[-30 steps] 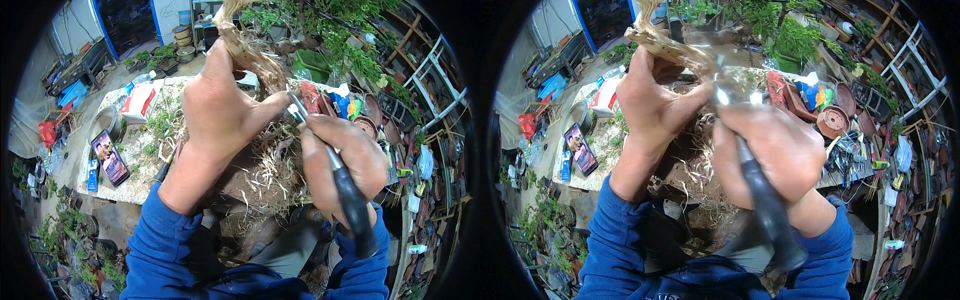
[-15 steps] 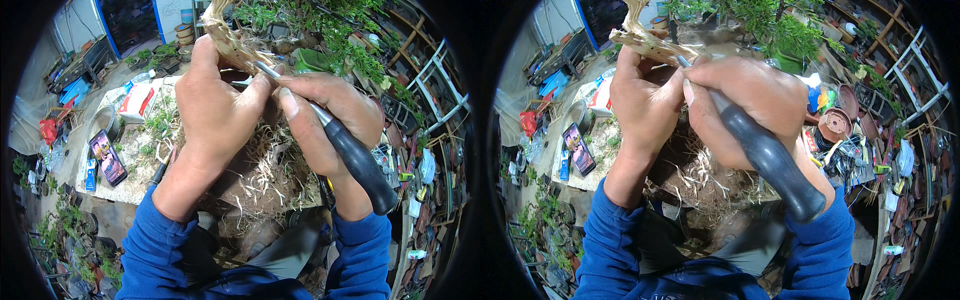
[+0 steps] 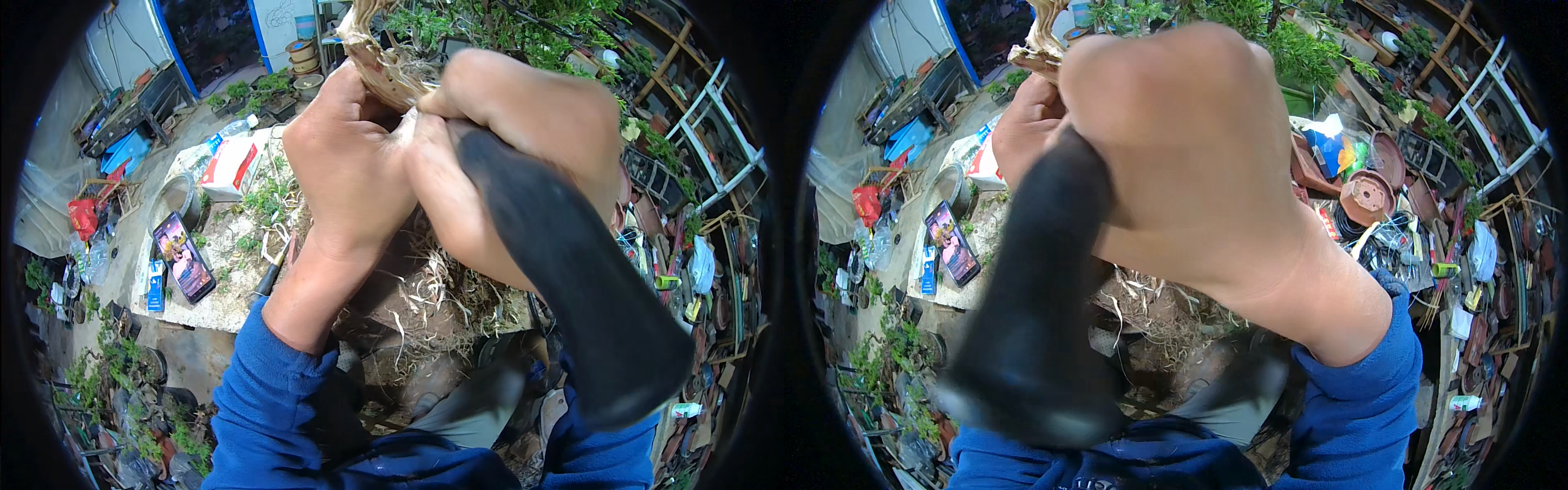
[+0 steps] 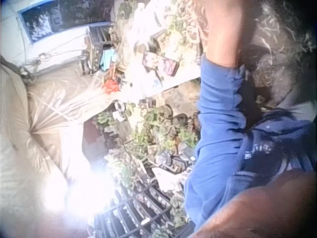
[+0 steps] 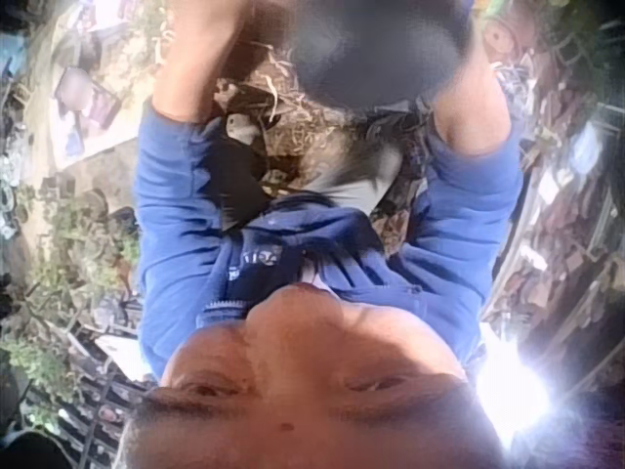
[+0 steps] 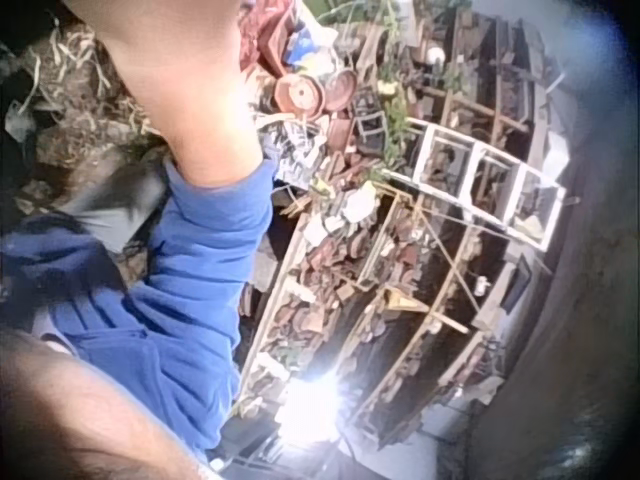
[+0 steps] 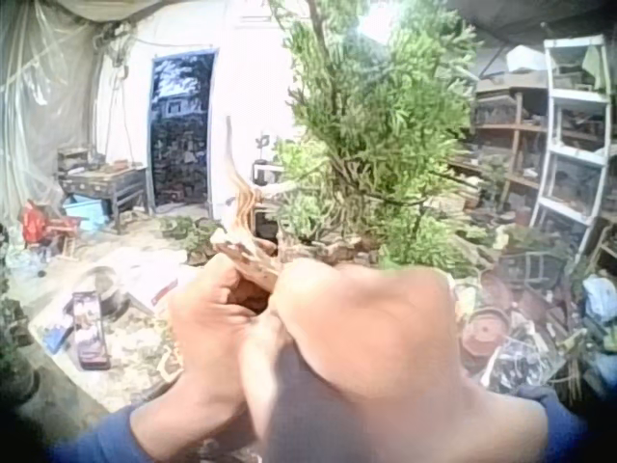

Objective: The person uses a metal carving tool and pliers to remove bark and shape deadwood on a bonsai tree. They repeatedly scrape and pull away loose material, rotating the branch to access different areas.

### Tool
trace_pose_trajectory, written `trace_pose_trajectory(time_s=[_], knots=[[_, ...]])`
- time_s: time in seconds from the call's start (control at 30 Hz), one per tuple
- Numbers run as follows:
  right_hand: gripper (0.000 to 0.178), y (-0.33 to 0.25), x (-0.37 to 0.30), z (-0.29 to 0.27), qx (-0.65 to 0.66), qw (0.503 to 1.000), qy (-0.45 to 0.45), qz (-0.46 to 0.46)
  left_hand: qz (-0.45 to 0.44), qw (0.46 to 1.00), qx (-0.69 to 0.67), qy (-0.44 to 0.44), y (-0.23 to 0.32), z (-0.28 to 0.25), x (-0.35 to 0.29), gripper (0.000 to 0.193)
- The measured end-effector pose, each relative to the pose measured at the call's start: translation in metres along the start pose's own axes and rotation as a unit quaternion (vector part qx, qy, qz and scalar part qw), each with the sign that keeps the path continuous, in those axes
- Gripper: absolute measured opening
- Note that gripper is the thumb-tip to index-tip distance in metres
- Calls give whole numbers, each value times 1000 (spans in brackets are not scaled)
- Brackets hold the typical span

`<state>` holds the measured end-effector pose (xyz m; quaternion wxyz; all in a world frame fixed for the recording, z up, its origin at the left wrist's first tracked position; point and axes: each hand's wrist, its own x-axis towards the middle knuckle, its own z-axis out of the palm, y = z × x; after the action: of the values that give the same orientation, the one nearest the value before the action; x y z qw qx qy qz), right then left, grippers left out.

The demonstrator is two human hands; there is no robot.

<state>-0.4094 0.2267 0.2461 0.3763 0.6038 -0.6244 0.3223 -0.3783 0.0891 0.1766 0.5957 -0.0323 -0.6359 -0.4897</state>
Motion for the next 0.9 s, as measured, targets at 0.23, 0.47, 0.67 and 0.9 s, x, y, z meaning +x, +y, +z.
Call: trace_pose_trajectory(time_s=[0.23, 0.47, 0.67, 0.9], knots=[[14, -22, 21, -9, -156, 986, -8, -61, 72, 990, 122, -7, 1, -4, 2, 21], [6, -10, 17, -21, -21, 998, -67, 2, 90, 969, 228, -34, 4, -4, -6, 38], [9, -8, -6, -37, 28, 990, -65, 122, 43, 973, 211, -82, 10, -4, -5, 66], [18, -20, -43, -63, 152, 929, -14, 338, -46, 975, 52, -210, 12, -26, 2, 81]])
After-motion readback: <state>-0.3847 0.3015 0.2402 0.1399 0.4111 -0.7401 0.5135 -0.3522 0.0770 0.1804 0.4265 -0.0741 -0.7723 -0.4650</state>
